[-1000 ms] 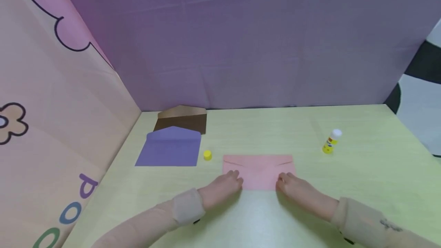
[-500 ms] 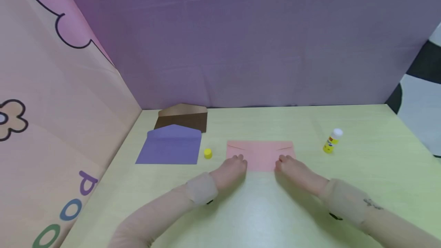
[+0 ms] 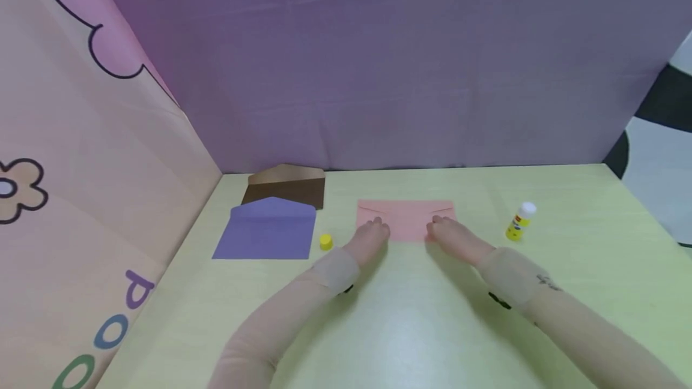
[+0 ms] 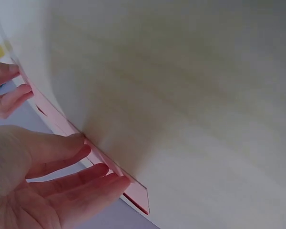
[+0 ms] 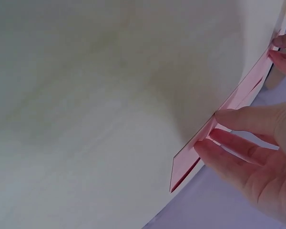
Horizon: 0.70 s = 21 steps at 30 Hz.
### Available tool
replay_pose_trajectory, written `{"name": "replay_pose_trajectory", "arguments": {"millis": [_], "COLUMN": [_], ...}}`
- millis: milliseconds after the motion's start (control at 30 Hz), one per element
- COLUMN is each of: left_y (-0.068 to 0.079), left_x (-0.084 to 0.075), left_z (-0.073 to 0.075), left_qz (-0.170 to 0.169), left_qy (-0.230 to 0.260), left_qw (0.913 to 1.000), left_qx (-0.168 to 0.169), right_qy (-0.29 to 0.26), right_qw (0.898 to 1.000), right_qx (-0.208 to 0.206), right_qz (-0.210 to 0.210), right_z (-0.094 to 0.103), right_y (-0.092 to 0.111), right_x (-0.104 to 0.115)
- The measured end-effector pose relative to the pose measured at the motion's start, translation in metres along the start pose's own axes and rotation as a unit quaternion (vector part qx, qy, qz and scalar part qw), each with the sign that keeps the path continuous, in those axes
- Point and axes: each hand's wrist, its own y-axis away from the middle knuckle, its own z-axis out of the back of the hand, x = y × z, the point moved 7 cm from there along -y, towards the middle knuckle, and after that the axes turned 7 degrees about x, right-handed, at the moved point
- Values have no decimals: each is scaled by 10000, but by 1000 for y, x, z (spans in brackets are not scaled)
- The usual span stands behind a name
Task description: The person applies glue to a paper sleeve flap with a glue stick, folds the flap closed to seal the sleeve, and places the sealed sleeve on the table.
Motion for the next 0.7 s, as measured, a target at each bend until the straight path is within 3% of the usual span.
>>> {"name": "replay_pose_trajectory", "arguments": {"millis": [133,167,267,500,600,700], "left_y": [-14,-11,-18,-38,-46,-52], "left_x": [6,6,9,18,22,27], "left_z": [0,8,14,22,22,22], "left_qz": [193,317,481,822,963,1136], "left_qy": [744,949,1071,552,402,374], "left_qw": [9970,9949,9931,9950,9943,9923], "left_qx": [9,131,6,-126,-223,-324], "right_qy": [-517,-571,-280,-22,-117,3], "right_qw": [9985,9981,9992,9988,9987,9978], "right_qx": [-39,-60,-239,-475,-493,-663], "right_qz": [-192,-205,-123,-99,-48,50], "right_z": [0,1,3,8,-5,-44], "right_y": [-9,-11,-21,-46,-62,-96], "right_x": [-14,-17,-22,-37,-56,-102]}}
